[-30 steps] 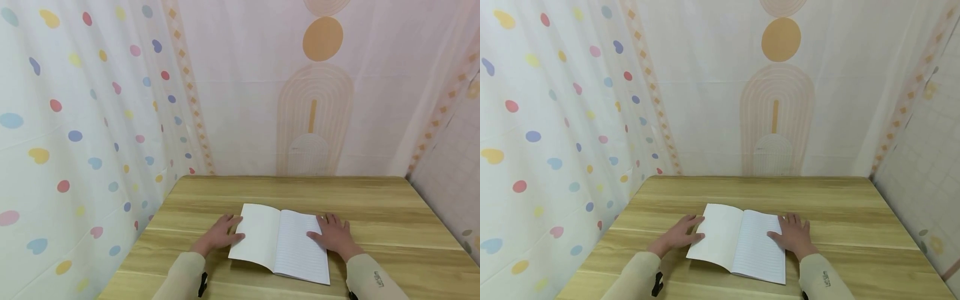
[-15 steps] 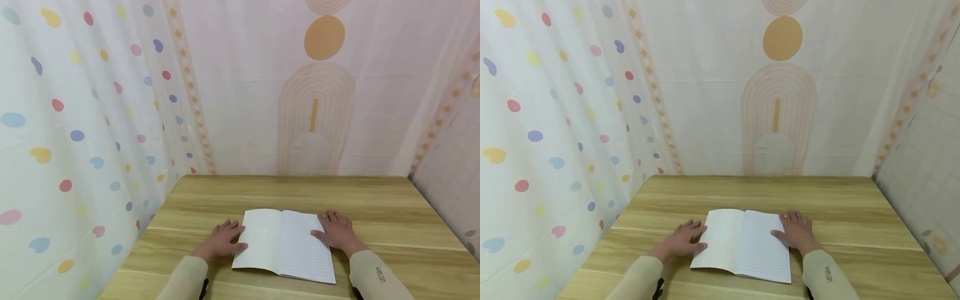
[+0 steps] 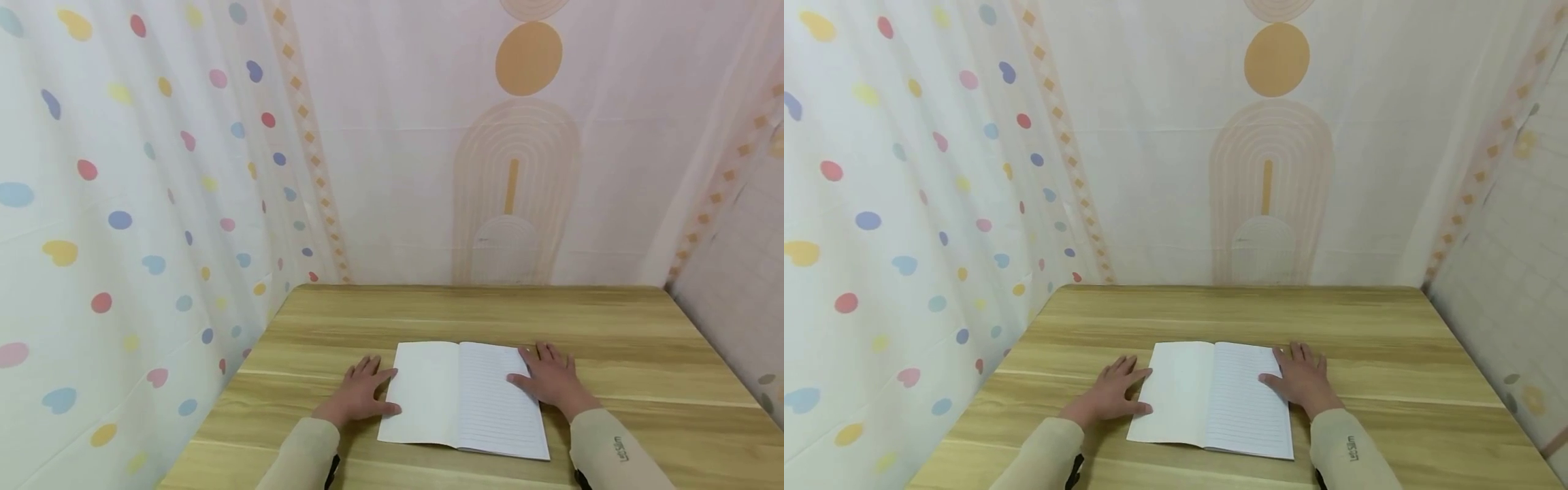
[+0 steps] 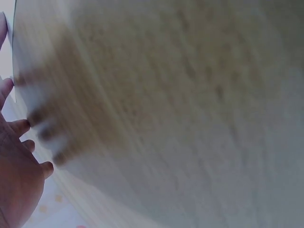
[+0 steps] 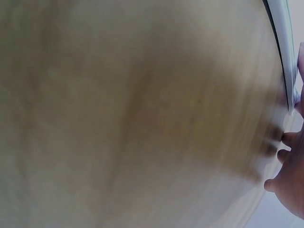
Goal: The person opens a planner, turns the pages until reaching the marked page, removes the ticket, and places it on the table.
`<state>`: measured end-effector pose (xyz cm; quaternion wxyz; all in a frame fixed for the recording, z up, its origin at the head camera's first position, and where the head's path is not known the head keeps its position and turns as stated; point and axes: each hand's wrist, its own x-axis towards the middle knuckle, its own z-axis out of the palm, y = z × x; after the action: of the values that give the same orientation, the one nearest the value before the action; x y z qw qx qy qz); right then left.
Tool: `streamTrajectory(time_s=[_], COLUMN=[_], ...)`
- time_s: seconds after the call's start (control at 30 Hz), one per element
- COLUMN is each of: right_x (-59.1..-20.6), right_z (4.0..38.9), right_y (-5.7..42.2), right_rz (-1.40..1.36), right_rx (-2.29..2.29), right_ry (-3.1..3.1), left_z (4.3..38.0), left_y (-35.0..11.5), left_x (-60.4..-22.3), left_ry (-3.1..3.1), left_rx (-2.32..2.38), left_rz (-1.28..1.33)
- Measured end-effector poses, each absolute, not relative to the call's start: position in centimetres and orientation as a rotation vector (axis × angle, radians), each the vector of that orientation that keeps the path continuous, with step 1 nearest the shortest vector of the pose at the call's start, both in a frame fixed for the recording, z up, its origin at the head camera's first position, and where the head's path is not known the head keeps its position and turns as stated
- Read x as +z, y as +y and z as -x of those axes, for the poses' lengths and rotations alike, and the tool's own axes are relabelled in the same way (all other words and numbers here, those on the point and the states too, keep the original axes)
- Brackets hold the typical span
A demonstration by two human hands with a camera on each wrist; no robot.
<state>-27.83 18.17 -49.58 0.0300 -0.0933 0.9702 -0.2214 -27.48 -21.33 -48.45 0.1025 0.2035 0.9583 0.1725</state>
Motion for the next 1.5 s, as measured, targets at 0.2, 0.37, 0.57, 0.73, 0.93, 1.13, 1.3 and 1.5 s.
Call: streamTrajectory(time_s=[0.2, 0.37, 0.57, 0.73, 0.93, 1.13, 1.3, 1.5], right_x=[-49.9, -49.9, -49.6, -49.6, -49.8, -49.5, -49.5, -49.1], right_z=[27.8, 27.7, 27.4, 27.4, 27.5, 27.6, 27.5, 27.3], right_y=[17.8, 17.7, 17.6, 17.6, 17.4, 16.9, 16.6, 16.6], right_rz=[0.264, 0.265, 0.266, 0.297, 0.333, 0.296, 0.166, 0.010], right_rx=[-0.682, -0.640, -0.652, -0.672, -0.692, -0.762, -0.894, -1.087], right_ry=[2.988, 3.000, 3.007, 3.034, 3.079, 3.130, 3.162, 3.101], left_z=[27.6, 27.7, 28.2, 28.3, 28.2, 28.0, 27.9, 27.7], left_y=[-21.6, -21.7, -21.7, -21.6, -21.6, -21.5, -21.4, -21.4], left_x=[-48.6, -48.7, -48.8, -48.8, -48.9, -48.8, -48.6, -48.6], left_ry=[2.824, 2.811, 2.811, 2.811, 2.812, 2.811, 2.806, 2.802], left_rx=[0.461, 0.446, 0.423, 0.416, 0.408, 0.422, 0.422, 0.433], left_rz=[-0.583, -0.566, -0.551, -0.537, -0.540, -0.535, -0.536, -0.533])
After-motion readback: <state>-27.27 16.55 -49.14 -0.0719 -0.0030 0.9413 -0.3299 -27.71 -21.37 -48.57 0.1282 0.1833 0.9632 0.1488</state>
